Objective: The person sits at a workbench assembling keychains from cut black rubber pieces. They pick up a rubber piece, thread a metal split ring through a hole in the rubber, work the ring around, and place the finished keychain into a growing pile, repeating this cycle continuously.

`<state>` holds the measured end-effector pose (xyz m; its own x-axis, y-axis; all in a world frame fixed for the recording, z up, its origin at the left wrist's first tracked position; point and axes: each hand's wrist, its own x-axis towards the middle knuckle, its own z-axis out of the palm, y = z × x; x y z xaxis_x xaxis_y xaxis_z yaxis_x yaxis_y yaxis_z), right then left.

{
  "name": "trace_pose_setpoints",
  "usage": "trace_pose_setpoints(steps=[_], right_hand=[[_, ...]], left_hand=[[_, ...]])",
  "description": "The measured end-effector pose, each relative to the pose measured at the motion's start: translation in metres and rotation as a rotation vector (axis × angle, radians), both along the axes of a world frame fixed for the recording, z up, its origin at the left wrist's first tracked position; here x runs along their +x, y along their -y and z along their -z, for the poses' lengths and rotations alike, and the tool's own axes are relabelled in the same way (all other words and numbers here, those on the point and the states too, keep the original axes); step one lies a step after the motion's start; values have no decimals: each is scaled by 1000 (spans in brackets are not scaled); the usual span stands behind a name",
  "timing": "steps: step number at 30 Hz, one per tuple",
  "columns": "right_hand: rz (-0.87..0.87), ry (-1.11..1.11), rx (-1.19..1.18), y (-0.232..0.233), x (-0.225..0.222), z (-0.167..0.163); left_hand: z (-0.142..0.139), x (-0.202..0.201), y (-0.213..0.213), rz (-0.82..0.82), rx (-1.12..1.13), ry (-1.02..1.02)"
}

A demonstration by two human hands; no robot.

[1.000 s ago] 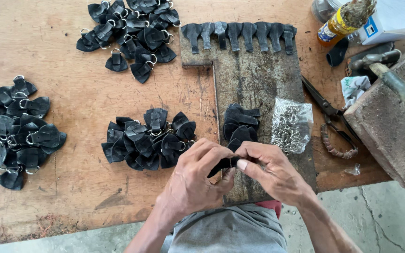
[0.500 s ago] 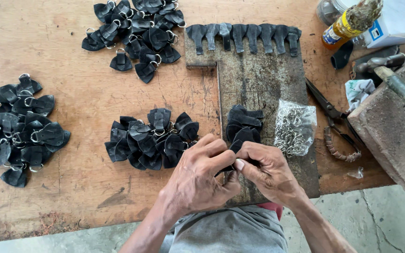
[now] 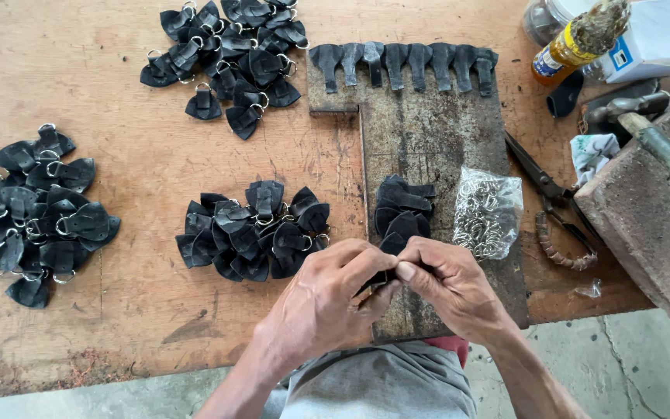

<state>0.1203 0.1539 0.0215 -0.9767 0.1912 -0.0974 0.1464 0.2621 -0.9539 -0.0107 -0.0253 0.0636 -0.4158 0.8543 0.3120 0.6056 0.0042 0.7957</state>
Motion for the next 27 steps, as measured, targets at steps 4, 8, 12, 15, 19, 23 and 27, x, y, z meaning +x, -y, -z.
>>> trace_pose_setpoints(steps=[4,8,12,15,19,23,27], right_hand=[[-7,-23,22,3,1,-5],[-30,57,-75,4,1,-4],[-42,104,-110,3,2,-2],[-46,89,-144,4,2,-1],[-35,107,-147,5,2,-1],[-29,81,-123,5,1,-1],[-11,105,-161,3,1,-2]], left_hand=[[-5,-3,4,47,-116,43],[-12,-10,2,100,-104,48],[-16,-17,1,148,-94,42],[-19,-18,1,151,-136,101],[-20,-19,0,152,-161,173],[-19,-20,0,142,-136,163],[-17,-20,2,133,-85,149]])
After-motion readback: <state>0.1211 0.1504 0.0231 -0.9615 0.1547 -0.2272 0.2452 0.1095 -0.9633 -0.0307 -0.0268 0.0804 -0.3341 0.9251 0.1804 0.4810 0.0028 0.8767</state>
